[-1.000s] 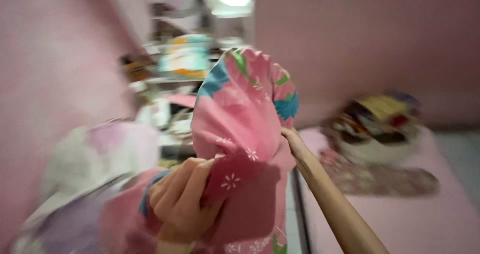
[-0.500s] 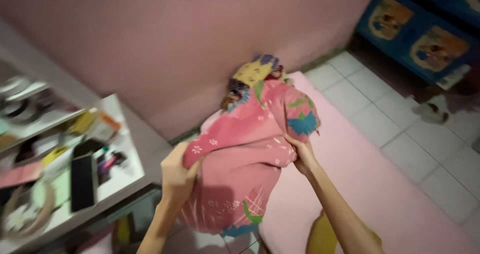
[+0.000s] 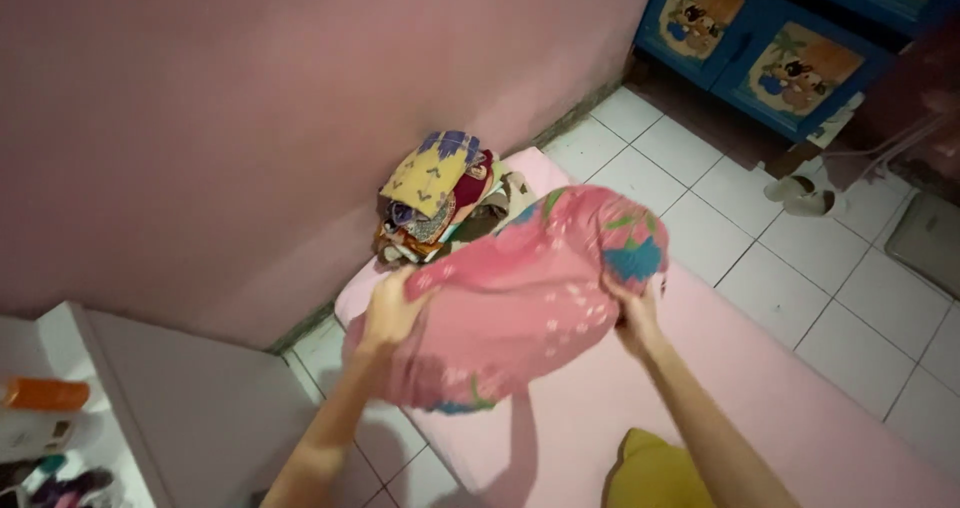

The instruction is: Organize various pillows and stuffed animals on a bed.

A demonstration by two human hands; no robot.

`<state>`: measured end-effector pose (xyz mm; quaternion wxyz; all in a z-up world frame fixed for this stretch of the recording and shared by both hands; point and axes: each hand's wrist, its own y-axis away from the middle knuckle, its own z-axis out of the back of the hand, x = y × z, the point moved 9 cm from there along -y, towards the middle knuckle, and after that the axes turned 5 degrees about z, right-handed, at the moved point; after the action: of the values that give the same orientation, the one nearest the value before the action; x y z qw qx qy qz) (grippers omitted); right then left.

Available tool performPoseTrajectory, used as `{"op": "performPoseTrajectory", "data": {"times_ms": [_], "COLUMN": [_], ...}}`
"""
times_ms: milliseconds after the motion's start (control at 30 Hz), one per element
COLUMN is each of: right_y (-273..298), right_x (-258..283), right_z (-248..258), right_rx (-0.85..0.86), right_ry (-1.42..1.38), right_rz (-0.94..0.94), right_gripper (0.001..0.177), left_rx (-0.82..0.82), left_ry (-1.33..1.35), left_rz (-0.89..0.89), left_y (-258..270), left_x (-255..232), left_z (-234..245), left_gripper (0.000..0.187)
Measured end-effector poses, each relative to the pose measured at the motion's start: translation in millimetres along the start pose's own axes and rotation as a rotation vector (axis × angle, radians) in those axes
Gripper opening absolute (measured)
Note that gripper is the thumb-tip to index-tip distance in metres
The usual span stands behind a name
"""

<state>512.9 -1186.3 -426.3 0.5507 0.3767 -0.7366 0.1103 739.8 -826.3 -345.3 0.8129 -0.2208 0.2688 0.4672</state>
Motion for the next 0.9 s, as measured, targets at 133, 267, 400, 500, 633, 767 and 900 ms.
{"op": "performPoseTrajectory", "data": {"times_ms": [133,267,400,500,633,767,900], "right_y": [-58,-69,-32,-8,19,41,45], "right_x": [9,-17,-52,-65,-69,-82,-114], "right_z": [36,74,80,76,59,56,71], "right_rx": [-0.089,-0.049,0.067,0.065,0.136,0.151,0.133], "right_ry": [0.332,0.36,0.3,0.248,0.243,0.304,0.278], "right_rz": [-0.214,-0.299,-0.35,-0.397,-0.387,-0.457,-0.496], "right_gripper": [0.087,0.092,0.081,0.068,0.061,0.057,0.055], "left_rx": [0.2,0.157,0.082,0.102,0.118,0.181,0.152], "left_ry": [-0.095,-0.112,0.041,0.262,0.25,0.209,0.138], "left_rz": [0.146,0.095,0.009,-0.007,-0.034,0.02,-0.018], "left_y": [-57,-44,3,26,44,65,82], "left_x": [-27,-22,13,-2,-6,12,25], "left_z": [-51,-80,-101,-89,-88,-104,-124], "left_gripper": [0.06,0.089,0.078,0.069,0.071,0.069,0.063]}}
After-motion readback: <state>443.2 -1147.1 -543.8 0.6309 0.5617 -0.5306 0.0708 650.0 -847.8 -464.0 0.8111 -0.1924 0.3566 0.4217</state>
